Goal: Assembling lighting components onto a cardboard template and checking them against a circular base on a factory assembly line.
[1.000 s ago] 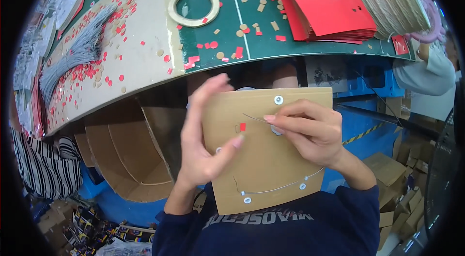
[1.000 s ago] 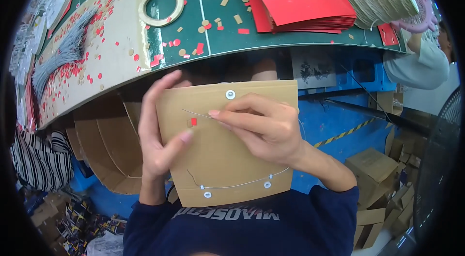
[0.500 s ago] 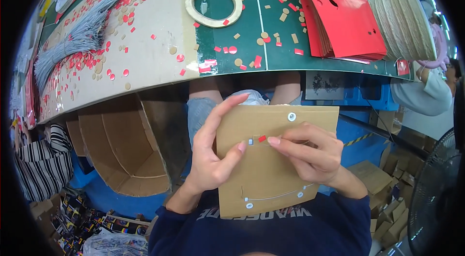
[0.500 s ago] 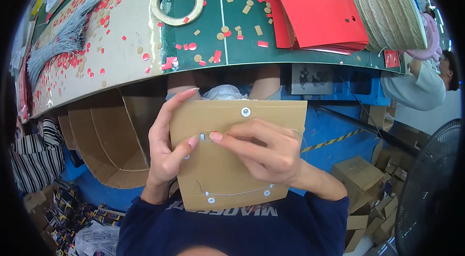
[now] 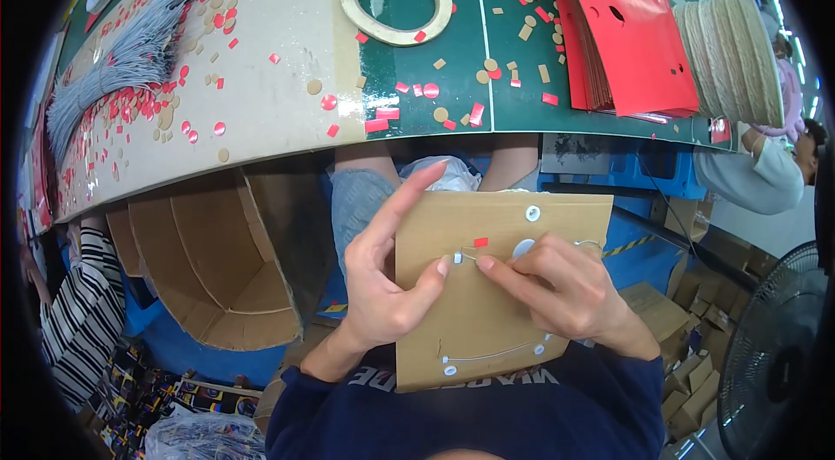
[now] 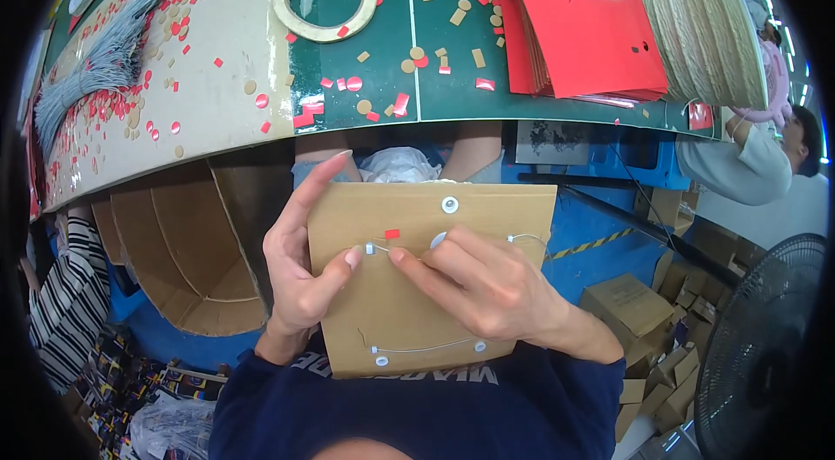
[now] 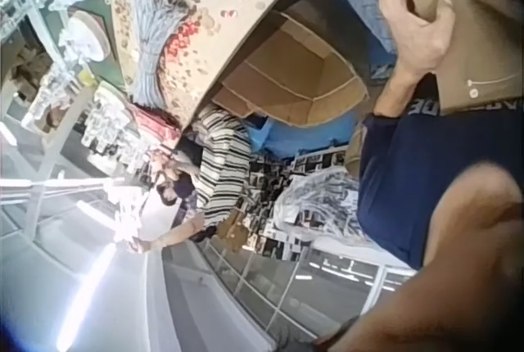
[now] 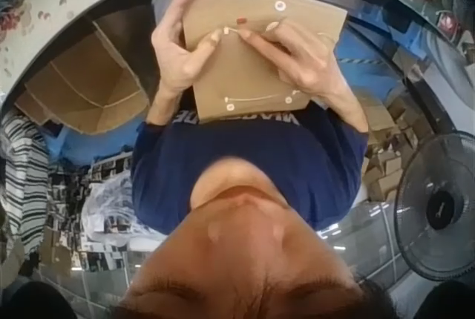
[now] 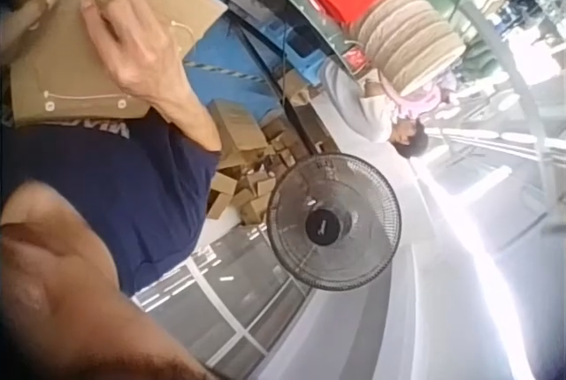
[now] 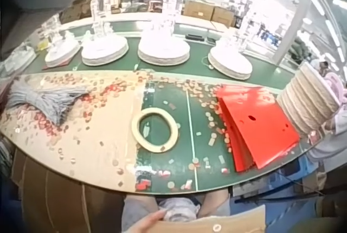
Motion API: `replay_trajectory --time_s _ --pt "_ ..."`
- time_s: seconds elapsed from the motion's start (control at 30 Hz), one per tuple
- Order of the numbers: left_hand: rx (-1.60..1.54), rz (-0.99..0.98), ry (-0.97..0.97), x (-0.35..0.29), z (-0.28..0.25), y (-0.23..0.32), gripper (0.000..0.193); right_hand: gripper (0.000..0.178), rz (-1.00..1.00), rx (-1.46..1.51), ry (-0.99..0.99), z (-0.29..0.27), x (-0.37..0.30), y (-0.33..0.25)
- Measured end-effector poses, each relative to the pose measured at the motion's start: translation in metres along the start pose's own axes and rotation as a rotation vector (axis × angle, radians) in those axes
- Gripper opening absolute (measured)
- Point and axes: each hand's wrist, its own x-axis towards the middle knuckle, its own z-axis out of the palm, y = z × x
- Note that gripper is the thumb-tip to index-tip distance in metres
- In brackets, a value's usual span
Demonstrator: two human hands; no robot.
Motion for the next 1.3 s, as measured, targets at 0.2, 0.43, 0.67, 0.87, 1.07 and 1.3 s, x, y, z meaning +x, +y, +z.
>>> replay_trajectory --time_s 0.2,0.43,0.67,0.87,1.07,1.3 --pt "-0.009 -0.020 0.000 0.003 0.000 0.002 0.078 0.063 -0.051 -0.038 -0.110 -0.009 0.007 0.005" --pt "0.041 -0.001 -0.016 0.004 0.003 0.001 0.078 0.062 -0.154 -0.071 -0.210 -0.014 0.014 0.011" --pt "0.024 -0.024 -0.004 0.005 0.002 0.002 0.079 0.054 -0.209 -0.148 -0.096 -0.013 0.008 0.017" --pt "0.022 -0.018 0.021 0.007 0.001 0.002 0.081 0.054 -0.280 -0.155 -0.096 -0.007 0.011 0.020" --pt "0.051 0.022 -0.087 0.006 -0.002 -0.004 0.090 0.056 -0.329 -0.184 -0.064 -0.002 0.017 0.016" --pt "-0.065 0.008 -0.099 0.011 -0.005 0.000 0.091 0.054 -0.247 -0.085 0.058 -0.002 0.009 0.026"
